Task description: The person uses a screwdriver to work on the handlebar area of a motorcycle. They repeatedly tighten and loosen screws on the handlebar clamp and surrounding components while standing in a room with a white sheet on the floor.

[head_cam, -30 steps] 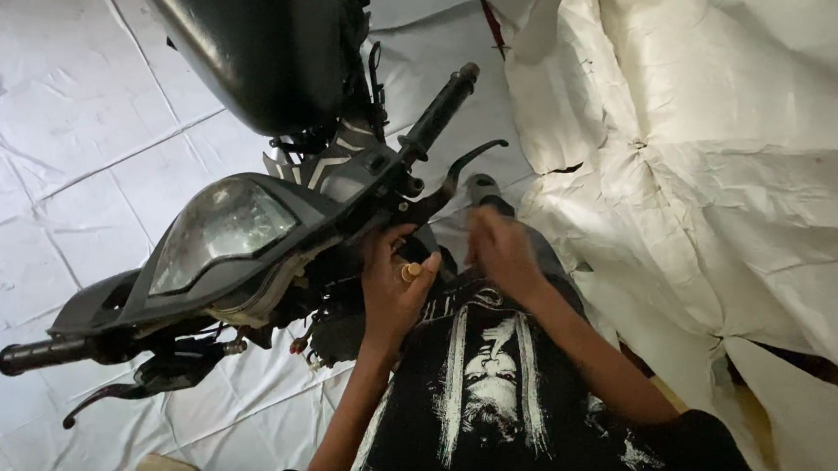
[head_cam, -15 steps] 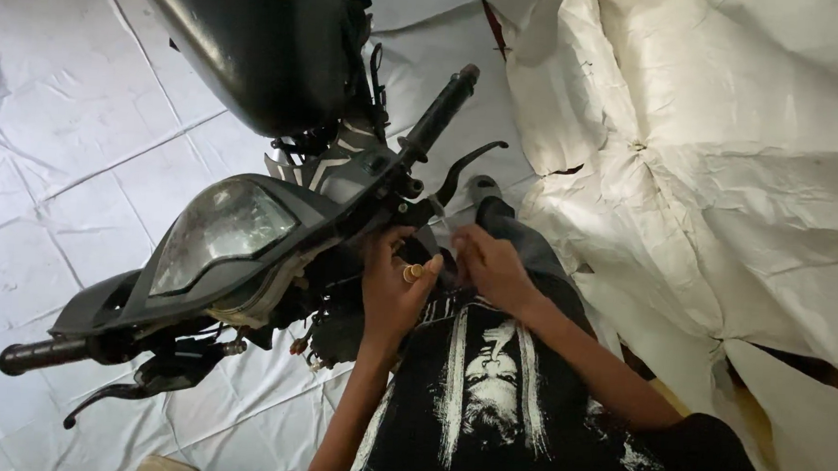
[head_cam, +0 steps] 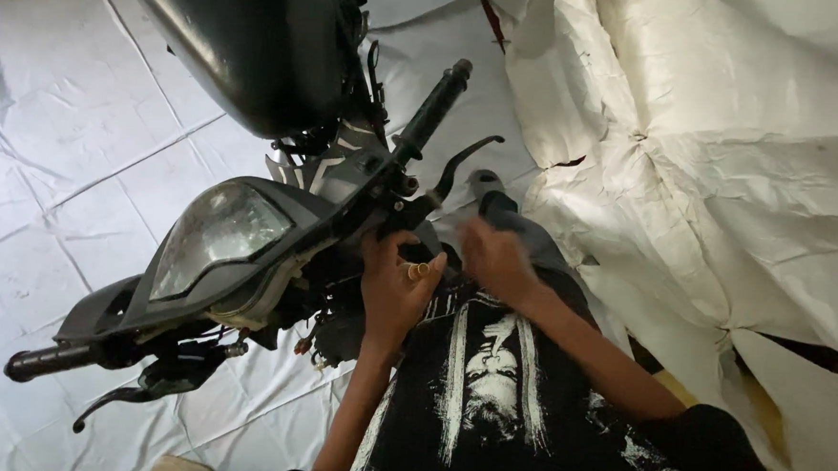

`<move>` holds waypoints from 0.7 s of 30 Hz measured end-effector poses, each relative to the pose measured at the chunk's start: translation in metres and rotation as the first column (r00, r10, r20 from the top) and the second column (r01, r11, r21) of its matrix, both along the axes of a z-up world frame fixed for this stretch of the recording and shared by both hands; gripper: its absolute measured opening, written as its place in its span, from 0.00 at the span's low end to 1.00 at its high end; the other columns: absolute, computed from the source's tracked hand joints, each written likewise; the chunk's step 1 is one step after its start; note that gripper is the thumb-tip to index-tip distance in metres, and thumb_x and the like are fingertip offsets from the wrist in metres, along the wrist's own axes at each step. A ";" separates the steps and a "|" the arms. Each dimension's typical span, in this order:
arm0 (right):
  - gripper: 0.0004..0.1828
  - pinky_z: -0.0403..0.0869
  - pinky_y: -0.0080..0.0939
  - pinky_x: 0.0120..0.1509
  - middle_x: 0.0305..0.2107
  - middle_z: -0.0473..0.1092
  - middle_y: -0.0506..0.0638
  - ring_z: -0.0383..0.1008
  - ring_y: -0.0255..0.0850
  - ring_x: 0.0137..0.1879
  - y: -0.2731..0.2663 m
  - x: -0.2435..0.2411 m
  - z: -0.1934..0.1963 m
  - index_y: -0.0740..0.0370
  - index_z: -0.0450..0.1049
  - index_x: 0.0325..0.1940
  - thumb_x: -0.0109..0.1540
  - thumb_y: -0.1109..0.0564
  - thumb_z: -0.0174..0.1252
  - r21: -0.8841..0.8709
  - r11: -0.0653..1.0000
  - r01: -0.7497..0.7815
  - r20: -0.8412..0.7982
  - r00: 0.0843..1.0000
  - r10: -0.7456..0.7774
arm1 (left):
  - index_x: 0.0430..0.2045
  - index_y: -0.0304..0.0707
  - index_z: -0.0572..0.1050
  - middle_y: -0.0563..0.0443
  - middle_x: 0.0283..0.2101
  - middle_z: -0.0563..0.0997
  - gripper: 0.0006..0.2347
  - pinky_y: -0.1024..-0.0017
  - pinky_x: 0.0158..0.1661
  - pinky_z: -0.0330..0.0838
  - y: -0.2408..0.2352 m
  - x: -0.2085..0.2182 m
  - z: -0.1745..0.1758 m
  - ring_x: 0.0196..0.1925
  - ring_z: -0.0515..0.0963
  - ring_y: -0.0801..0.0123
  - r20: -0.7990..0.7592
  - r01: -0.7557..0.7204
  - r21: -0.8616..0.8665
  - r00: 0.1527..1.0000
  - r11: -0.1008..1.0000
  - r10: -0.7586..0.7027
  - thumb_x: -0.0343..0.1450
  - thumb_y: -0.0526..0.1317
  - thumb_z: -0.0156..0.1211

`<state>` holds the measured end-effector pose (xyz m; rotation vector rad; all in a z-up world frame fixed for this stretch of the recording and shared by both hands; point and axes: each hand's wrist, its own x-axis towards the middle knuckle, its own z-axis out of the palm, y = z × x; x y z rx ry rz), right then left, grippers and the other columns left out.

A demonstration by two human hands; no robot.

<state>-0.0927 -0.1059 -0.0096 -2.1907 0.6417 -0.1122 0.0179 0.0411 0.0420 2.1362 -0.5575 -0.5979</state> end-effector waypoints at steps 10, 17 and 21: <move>0.04 0.68 0.42 0.29 0.18 0.67 0.50 0.61 0.44 0.15 0.003 -0.013 -0.042 0.54 0.72 0.41 0.68 0.57 0.51 -0.560 0.808 -0.185 -0.135 0.982 0.131 | 0.42 0.39 0.75 0.38 0.41 0.76 0.21 0.51 0.47 0.77 0.004 0.000 -0.010 0.48 0.79 0.43 0.033 0.025 0.013 0.999 1.000 -0.026 0.66 0.53 0.73; 0.12 0.65 0.52 0.24 0.14 0.68 0.59 0.69 0.59 0.19 -0.006 0.004 -0.001 0.58 0.72 0.41 0.73 0.50 0.49 0.061 0.980 0.191 0.056 0.979 -0.195 | 0.42 0.41 0.75 0.39 0.43 0.75 0.20 0.50 0.49 0.74 0.008 -0.003 -0.016 0.51 0.78 0.41 -0.004 -0.006 -0.015 1.000 1.000 0.006 0.66 0.51 0.74; 0.19 0.65 0.59 0.29 0.15 0.68 0.61 0.71 0.66 0.24 0.000 -0.004 -0.027 0.56 0.67 0.32 0.72 0.44 0.47 0.080 0.992 0.098 0.021 0.995 -0.100 | 0.44 0.42 0.75 0.37 0.46 0.75 0.23 0.48 0.51 0.74 0.010 -0.003 -0.023 0.51 0.79 0.40 0.000 0.012 -0.038 1.000 0.999 -0.012 0.63 0.54 0.75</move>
